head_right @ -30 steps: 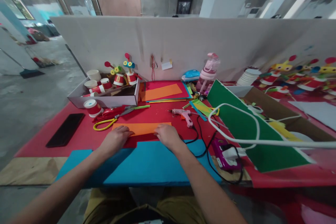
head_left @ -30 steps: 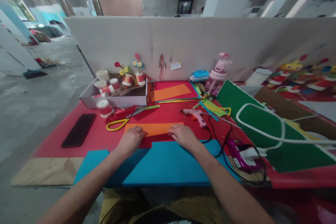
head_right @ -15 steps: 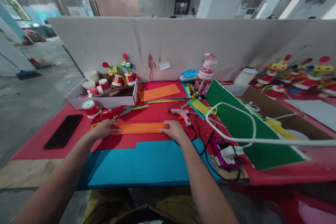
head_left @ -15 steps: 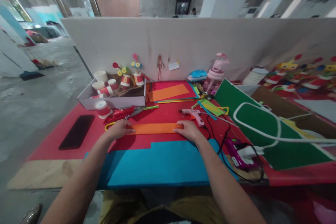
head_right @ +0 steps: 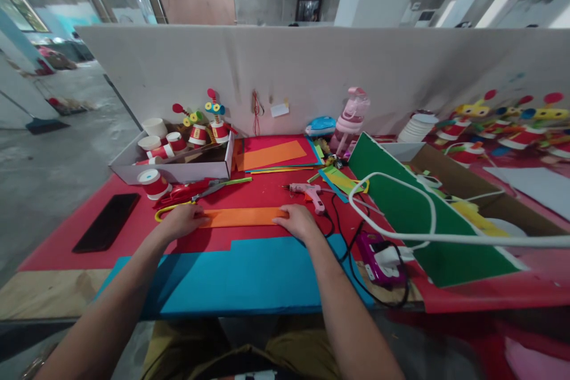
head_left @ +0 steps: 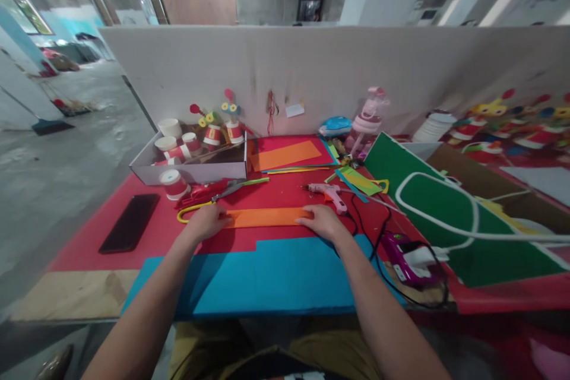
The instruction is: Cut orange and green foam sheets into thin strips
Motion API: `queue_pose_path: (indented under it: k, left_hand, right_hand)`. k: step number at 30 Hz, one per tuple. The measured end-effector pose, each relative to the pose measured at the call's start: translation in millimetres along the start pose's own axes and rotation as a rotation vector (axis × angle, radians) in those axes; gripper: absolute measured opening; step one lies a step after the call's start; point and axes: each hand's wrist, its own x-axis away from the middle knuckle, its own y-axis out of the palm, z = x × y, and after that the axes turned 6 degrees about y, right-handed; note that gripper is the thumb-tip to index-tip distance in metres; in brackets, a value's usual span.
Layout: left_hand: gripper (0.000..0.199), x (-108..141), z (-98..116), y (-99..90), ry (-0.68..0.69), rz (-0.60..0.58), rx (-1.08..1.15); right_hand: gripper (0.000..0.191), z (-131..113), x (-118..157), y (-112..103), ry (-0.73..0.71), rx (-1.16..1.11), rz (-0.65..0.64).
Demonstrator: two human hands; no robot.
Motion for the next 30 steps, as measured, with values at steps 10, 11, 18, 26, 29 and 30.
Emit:
queue_pose_path:
  k: [10,11,18,26,29,30]
  left_hand:
    - [0.031,0,12,1.1,-0.096,0.014,-0.154]
    - [0.032,0,13,1.2,-0.101,0.014,-0.164]
    - [0.031,-2,17,0.3,-0.091,-0.018,-0.183]
    - [0.034,-4,18,1.0,-0.109,-0.035,-0.177]
    - [0.036,-4,18,0.8,-0.123,-0.045,-0.190]
    - [0.037,-4,19,0.7,-0.126,-0.046,-0.194]
  right_hand:
    - [0.016,-21,3,-3,0.094,0.212,0.007]
    - [0.016,-22,4,-2,0.096,0.224,0.010]
    - [0.021,-26,7,0,0.119,0.279,0.008]
    - [0.025,-29,7,-3,0.148,0.317,-0.028]
    - [0.027,-31,7,-5,0.155,0.325,-0.044]
    - [0.027,-32,7,-5,0.158,0.327,-0.049]
